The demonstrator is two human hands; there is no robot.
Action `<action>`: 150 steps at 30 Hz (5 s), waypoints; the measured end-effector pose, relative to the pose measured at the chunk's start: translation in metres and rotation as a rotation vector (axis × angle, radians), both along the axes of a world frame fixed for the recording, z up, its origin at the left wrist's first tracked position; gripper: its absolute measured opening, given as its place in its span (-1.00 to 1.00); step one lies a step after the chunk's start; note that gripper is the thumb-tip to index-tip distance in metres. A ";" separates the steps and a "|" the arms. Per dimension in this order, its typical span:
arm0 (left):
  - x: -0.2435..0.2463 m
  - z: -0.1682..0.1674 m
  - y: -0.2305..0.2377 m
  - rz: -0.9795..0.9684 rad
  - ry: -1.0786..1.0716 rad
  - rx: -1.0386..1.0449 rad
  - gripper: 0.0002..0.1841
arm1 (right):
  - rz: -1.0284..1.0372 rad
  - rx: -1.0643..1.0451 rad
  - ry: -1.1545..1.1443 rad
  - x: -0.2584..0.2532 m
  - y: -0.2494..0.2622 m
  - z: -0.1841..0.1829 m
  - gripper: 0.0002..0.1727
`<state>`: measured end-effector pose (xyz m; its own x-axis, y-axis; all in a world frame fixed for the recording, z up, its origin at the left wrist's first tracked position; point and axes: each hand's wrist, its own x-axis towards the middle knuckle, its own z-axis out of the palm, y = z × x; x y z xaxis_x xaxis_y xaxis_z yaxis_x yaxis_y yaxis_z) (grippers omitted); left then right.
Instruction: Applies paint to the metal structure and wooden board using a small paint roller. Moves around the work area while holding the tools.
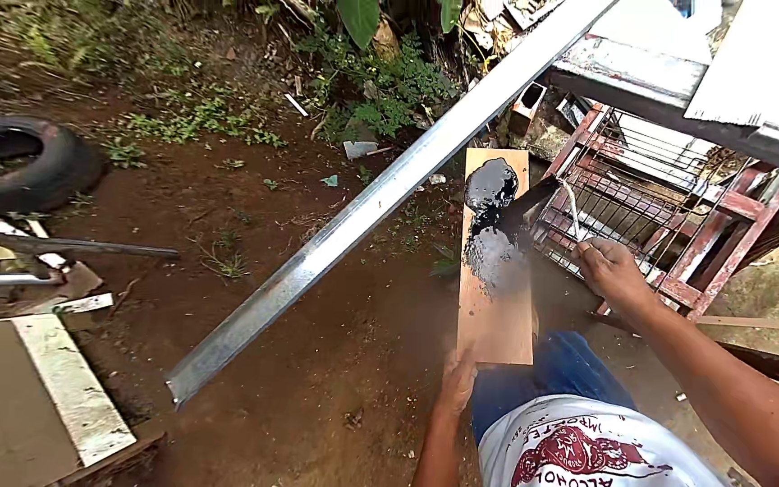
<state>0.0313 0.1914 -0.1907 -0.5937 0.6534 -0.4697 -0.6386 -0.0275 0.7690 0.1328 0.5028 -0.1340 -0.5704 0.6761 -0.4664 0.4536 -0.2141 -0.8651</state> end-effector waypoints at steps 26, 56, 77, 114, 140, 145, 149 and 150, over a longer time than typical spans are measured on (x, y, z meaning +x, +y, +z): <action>-0.003 -0.010 0.003 -0.104 0.032 -0.005 -0.56 | 0.108 0.243 -0.017 0.014 0.033 0.005 -0.61; -0.010 -0.003 -0.009 0.038 0.034 -0.118 -0.44 | 0.125 0.309 -0.992 0.139 0.063 -0.095 -0.54; -0.019 -0.007 -0.007 -0.001 0.027 -0.081 -0.52 | -0.044 0.208 -0.917 0.123 0.065 -0.100 -0.50; -0.016 -0.004 -0.020 0.039 0.042 -0.075 -0.50 | 0.228 0.309 -1.205 0.119 0.079 -0.063 -0.54; -0.004 -0.007 -0.026 0.043 0.042 -0.061 -0.50 | 0.196 0.419 -1.214 0.147 0.059 -0.062 -0.61; -0.006 -0.006 -0.025 0.047 0.050 -0.060 -0.50 | 0.266 0.379 -1.228 0.138 0.058 -0.062 -0.63; -0.008 -0.009 -0.025 0.051 0.046 -0.047 -0.52 | 0.305 0.338 -1.271 0.125 0.075 -0.049 -0.65; -0.008 -0.009 -0.026 0.048 0.049 -0.045 -0.52 | 0.298 0.346 -1.272 0.125 0.078 -0.047 -0.62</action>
